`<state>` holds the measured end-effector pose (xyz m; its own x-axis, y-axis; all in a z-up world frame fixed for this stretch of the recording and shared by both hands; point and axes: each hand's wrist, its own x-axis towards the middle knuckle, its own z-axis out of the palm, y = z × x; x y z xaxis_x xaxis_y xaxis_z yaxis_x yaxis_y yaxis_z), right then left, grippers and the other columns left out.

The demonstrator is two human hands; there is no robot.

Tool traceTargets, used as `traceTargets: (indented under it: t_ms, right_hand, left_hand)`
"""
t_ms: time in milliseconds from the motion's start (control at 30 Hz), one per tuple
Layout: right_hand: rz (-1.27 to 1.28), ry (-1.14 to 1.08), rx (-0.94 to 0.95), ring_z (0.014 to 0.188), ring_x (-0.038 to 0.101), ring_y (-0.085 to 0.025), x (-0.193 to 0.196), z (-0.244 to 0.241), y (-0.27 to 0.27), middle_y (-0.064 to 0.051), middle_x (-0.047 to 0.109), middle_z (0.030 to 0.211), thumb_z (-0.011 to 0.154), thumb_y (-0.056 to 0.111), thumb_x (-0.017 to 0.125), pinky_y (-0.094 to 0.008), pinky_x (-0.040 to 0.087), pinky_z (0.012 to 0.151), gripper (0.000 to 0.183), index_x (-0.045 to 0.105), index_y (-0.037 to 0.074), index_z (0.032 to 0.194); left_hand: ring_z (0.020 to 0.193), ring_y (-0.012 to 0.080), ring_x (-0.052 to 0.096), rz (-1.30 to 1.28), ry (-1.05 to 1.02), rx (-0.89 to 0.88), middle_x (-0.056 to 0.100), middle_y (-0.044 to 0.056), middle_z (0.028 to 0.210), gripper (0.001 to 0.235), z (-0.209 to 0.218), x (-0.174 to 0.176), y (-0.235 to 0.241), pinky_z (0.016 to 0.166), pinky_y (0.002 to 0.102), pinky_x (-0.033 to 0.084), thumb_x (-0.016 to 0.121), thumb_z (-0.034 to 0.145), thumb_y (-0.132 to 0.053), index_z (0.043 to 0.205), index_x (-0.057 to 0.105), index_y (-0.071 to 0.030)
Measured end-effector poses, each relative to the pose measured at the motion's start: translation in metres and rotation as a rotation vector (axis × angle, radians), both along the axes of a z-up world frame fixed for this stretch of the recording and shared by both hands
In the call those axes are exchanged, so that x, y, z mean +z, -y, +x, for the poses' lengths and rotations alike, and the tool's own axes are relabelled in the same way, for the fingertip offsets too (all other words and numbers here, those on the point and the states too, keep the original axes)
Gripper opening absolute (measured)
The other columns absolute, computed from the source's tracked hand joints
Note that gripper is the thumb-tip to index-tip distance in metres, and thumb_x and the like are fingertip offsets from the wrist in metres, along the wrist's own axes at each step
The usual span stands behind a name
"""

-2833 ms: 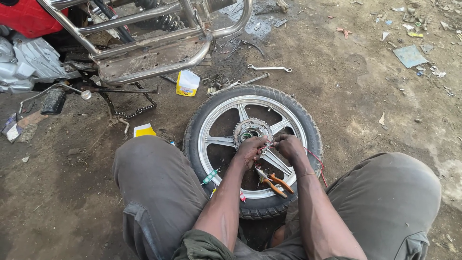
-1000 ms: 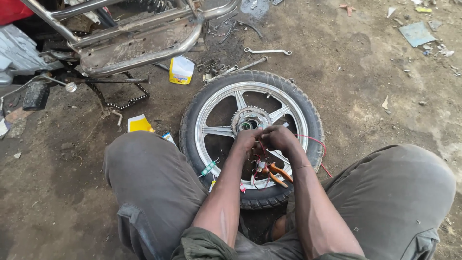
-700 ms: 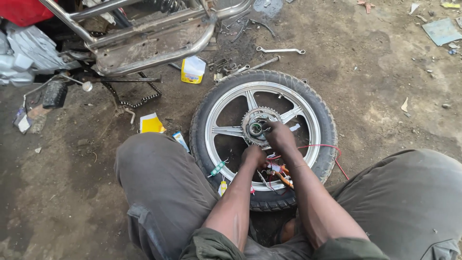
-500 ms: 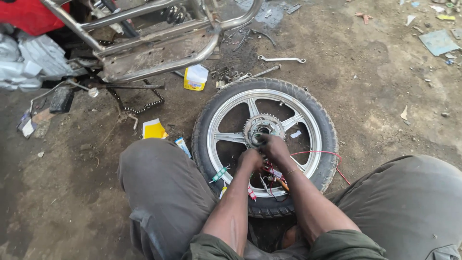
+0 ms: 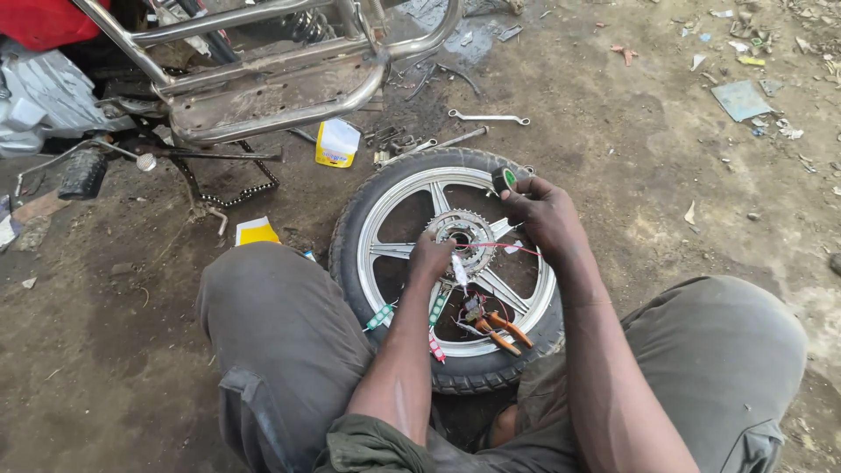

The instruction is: The person sits on the ground and works on a motorcycle wheel, using pliers to strip and twist wires near the hub. They then use black electrical tape to wrap and secure the wire connections.

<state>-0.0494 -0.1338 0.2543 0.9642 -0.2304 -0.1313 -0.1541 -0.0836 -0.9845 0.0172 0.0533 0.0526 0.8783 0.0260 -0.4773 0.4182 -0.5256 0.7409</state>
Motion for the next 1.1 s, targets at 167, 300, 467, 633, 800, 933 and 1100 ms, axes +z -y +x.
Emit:
traceTargets:
  t_ms: [167,300,467,633,800,933,1100]
  right_hand:
    - [-0.060,0.033,0.017,0.065,0.067,-0.016,-0.002,-0.017,0.001,-0.012,0.067,0.072,0.097,0.019,0.073,-0.023,0.051,0.051,0.017,0.072,0.005,0.106]
    - [-0.053,0.015,0.033,0.072,0.072,-0.021,-0.021,-0.010,-0.004,-0.016,0.072,0.079,0.100,0.012,0.064,-0.029,0.056,0.062,0.018,0.073,0.004,0.113]
    - [0.049,0.045,0.036,0.074,0.070,-0.020,-0.004,-0.014,-0.021,-0.014,0.070,0.081,0.102,0.011,0.058,-0.029,0.058,0.065,0.020,0.073,0.006,0.114]
    - [-0.070,0.089,0.037,0.073,0.072,-0.023,0.000,-0.017,-0.013,-0.018,0.071,0.080,0.097,0.008,0.067,-0.032,0.058,0.064,0.016,0.074,0.005,0.111]
    - [-0.518,0.277,-0.041,0.099,0.074,-0.031,0.008,-0.020,-0.012,-0.009,0.077,0.095,0.090,0.014,0.075,-0.044,0.055,0.087,0.022,0.077,0.019,0.111]
    - [-0.537,0.293,-0.056,0.094,0.074,-0.032,-0.007,-0.013,-0.004,-0.010,0.077,0.092,0.092,0.013,0.074,-0.043,0.056,0.085,0.015,0.079,0.018,0.106]
    - [-0.620,0.199,0.012,0.090,0.072,-0.036,-0.005,-0.016,-0.005,-0.012,0.073,0.084,0.091,0.022,0.070,-0.048,0.055,0.080,0.011,0.076,0.017,0.099]
  left_hand:
    - [0.114,0.0409,0.063,-0.171,0.150,-0.079,0.065,0.019,0.117,0.047,-0.020,0.122,0.007,0.096,0.059,0.051,0.058,0.100,-0.040,0.132,0.062,-0.006]
    - [0.112,0.0251,0.067,-0.763,0.260,-0.104,0.067,0.016,0.128,0.062,-0.034,0.167,0.025,0.092,0.037,0.059,0.078,0.092,-0.043,0.143,0.061,-0.011]
    - [0.121,0.0316,0.061,-0.869,0.431,-0.226,0.062,0.027,0.131,0.076,-0.040,0.173,0.027,0.104,0.047,0.053,0.083,0.088,-0.019,0.154,0.047,-0.008]
    - [0.118,0.0248,0.063,-0.775,0.553,-0.210,0.068,0.022,0.127,0.067,-0.032,0.160,0.024,0.105,0.043,0.053,0.077,0.089,-0.005,0.151,0.053,-0.015]
    - [0.114,0.0273,0.069,-0.247,0.538,-0.230,0.066,0.009,0.119,0.060,-0.028,0.164,0.016,0.101,0.040,0.054,0.080,0.085,-0.045,0.142,0.063,-0.035]
    - [0.117,0.0286,0.066,-0.218,0.530,-0.251,0.066,0.007,0.119,0.058,-0.031,0.174,0.014,0.102,0.039,0.052,0.081,0.082,-0.053,0.136,0.066,-0.037]
    - [0.118,0.0386,0.064,-0.172,0.522,-0.320,0.065,0.015,0.114,0.053,-0.038,0.192,0.002,0.104,0.046,0.049,0.075,0.086,-0.052,0.133,0.069,-0.029]
